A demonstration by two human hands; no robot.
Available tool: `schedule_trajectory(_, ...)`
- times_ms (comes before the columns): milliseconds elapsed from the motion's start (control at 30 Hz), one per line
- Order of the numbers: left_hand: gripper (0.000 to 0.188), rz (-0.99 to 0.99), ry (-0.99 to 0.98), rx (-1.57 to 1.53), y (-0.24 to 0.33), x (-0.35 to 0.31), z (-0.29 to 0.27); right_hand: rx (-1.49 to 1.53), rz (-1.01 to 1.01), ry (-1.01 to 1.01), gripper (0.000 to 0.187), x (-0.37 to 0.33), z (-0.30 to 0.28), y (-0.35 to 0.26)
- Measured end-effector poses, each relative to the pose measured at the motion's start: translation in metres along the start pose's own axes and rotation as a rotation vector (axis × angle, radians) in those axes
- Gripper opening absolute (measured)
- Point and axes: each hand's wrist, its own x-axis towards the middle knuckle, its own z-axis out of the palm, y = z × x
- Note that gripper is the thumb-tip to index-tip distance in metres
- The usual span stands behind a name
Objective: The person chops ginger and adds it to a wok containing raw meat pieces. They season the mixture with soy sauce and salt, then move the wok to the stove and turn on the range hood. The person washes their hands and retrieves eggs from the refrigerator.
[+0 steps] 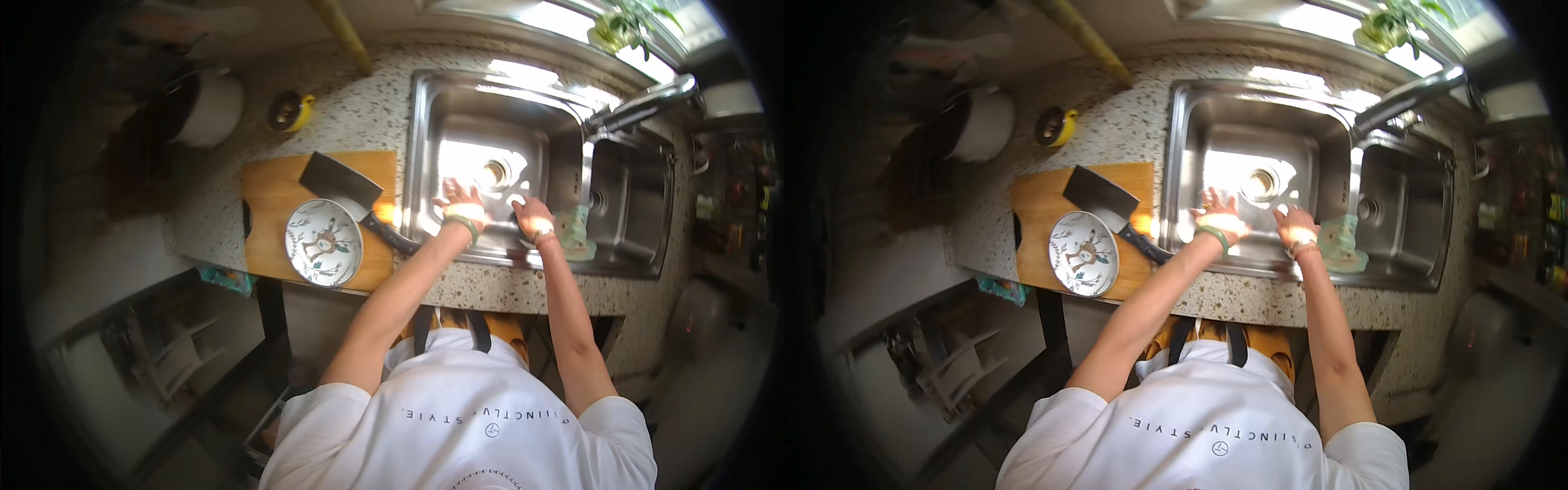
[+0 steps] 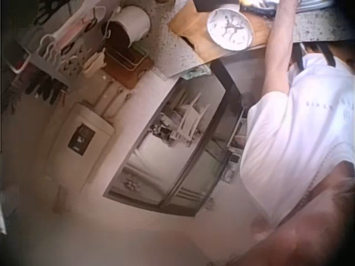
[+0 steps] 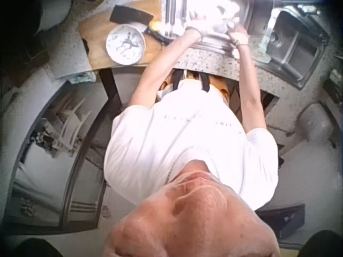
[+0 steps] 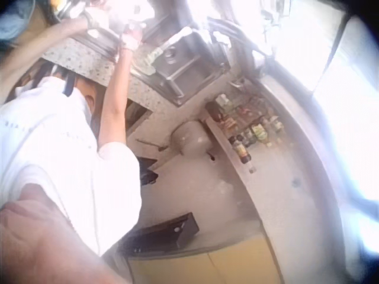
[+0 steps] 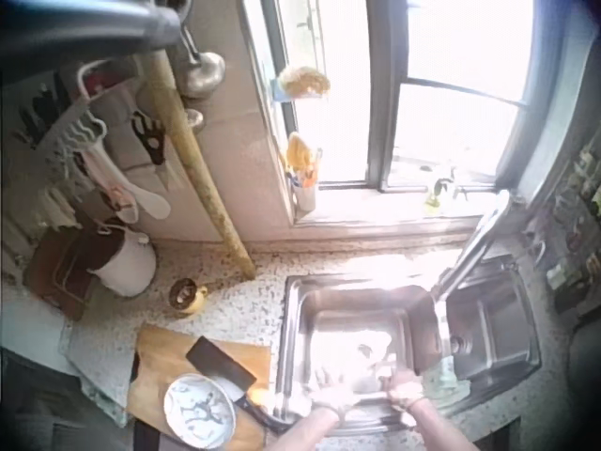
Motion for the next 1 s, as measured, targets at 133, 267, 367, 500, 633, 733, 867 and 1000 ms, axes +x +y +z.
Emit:
schedule_trajectory(133, 0.05, 0.467, 0.063, -1.128, -0.017, -0.026, 0.017, 0.92, -0.104, -0.196, 0.052, -0.066, -0.02, -0.059)
schedule_trajectory(267, 0.061, 0.164, 0.512, -0.62, -0.006, -0.045, 0.033, 0.338, -0.125, 0.12, 0.058, -0.039, -0.009, -0.027)
schedule_trajectory(367, 0.064, 0.302, 0.054, -1.827, -0.013, -0.086, 0.016, 1.242, -0.172, -0.277, 0.056, -0.096, -0.021, -0.073)
schedule_trajectory(500, 0.06, 0.639, 0.266, -2.168, -0.035, -0.152, -0.003, 1.49, -0.35, -0.581, 0.058, -0.16, -0.007, -0.123)
schedule_trajectory(633, 0.052, 0.691, 0.345, -2.382, -0.071, -0.19, 0.014, 1.541, -0.214, -0.767, 0.06, -0.189, 0.036, -0.143)
schedule_trajectory(733, 0.051, 0.687, 0.522, -2.554, -0.096, -0.225, 0.027, 1.606, -0.125, -0.837, 0.06, -0.219, 0.069, -0.167)
schedule_trajectory(867, 0.051, 0.723, 0.782, -2.675, -0.139, -0.268, 0.05, 1.535, -0.068, -0.968, 0.059, -0.261, 0.119, -0.201)
schedule_trajectory(1000, 0.047, 0.753, 1.004, -2.693, -0.193, -0.318, 0.076, 1.447, -0.039, -1.2, 0.058, -0.291, 0.184, -0.234)
